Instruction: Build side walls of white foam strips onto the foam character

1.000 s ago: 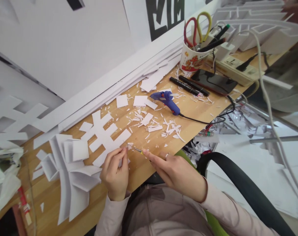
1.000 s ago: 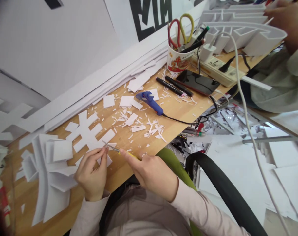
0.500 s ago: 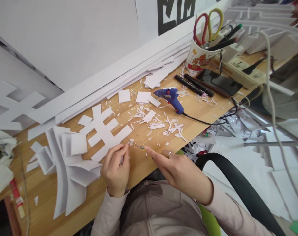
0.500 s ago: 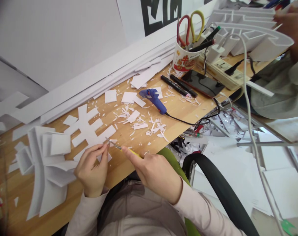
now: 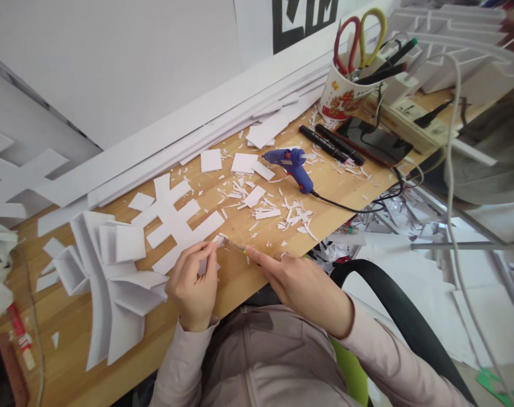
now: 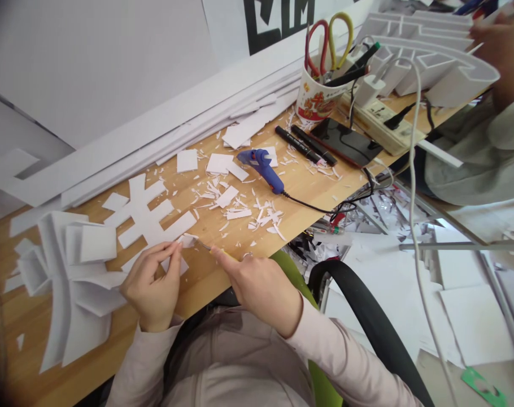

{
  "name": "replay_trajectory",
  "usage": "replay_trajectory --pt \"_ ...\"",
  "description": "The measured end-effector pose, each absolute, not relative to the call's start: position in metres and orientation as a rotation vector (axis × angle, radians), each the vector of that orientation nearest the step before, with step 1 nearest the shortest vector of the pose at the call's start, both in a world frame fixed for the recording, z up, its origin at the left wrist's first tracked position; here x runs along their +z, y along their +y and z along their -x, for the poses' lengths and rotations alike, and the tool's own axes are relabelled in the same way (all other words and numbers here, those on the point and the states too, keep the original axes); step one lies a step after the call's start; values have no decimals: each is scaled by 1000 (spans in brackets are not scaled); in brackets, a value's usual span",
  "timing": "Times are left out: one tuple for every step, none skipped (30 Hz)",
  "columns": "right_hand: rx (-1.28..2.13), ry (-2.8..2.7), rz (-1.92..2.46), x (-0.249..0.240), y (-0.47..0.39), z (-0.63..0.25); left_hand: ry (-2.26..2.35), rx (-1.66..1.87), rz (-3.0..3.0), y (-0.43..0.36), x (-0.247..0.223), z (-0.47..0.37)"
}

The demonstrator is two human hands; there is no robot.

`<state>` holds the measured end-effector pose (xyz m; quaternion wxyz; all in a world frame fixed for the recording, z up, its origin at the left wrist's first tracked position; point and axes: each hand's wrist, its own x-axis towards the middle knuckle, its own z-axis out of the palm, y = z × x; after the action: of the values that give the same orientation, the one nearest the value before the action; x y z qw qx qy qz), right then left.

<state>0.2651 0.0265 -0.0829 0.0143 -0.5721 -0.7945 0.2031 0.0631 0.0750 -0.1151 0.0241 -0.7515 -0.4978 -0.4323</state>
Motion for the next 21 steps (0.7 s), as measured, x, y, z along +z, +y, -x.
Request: replay_trajectory --pt "649 -2461 1789 -83 27 -265 -1566 -1343 2320 75 -116 -62" --pt "668 -2449 1794 -83 27 -264 -1592 -1353 2317 76 -117 -62" --pt "686 -2435 1799 -84 27 -264 -1617 -1363 2320 76 -118 -62" --pt "702 -2420 1802 -84 26 -264 -1640 -1386 2312 77 -118 -62" --pt "712 -2404 1804 -85 26 -264 -1654 -1426 2285 78 -117 -62" --pt "715 -2388 1802 -86 26 -263 -1670 -1494 2232 78 -114 -63" --pt "709 -2370 1799 -87 26 -263 -1700 -1591 2150 78 -109 -64" --pt "697 -2351 1794 -88 25 -263 -1753 -1707 2042 78 -103 -64" --pt "679 -2332 1785 -89 25 -263 -1828 -1824 1929 77 -94 -64" --pt "658 -2314 1772 -91 24 -263 -1915 -1924 1830 75 -83 -63" --pt "640 -2294 1755 -92 23 -264 -2006 -1995 1759 71 -71 -61" --pt "631 -2271 1729 -94 23 -265 -2077 -2039 1711 68 -59 -56" --pt "631 -2244 1693 -96 22 -267 -2129 -2052 1689 63 -47 -49" --pt "645 -2212 1650 -98 22 -268 -2164 -2044 1680 59 -36 -39" --pt "670 -2172 1605 -99 22 -270 -2177 -2021 1675 55 -25 -26" --pt "704 -2130 1564 -101 22 -272 -2181 -1982 1676 52 -15 -10" --pt "748 -2072 1532 -102 23 -273 -2191 -1923 1691 51 -5 8" --pt "805 -1997 1508 -103 25 -274 -2170 -1843 1731 51 3 27" --pt "862 -1900 1487 -104 26 -274 -2167 -1753 1799 53 11 47" --pt "920 -1785 1468 -104 28 -272 -2172 -1629 1920 57 18 66" --pt "970 -1661 1445 -104 30 -269 -2193 -1447 2058 62 24 83"
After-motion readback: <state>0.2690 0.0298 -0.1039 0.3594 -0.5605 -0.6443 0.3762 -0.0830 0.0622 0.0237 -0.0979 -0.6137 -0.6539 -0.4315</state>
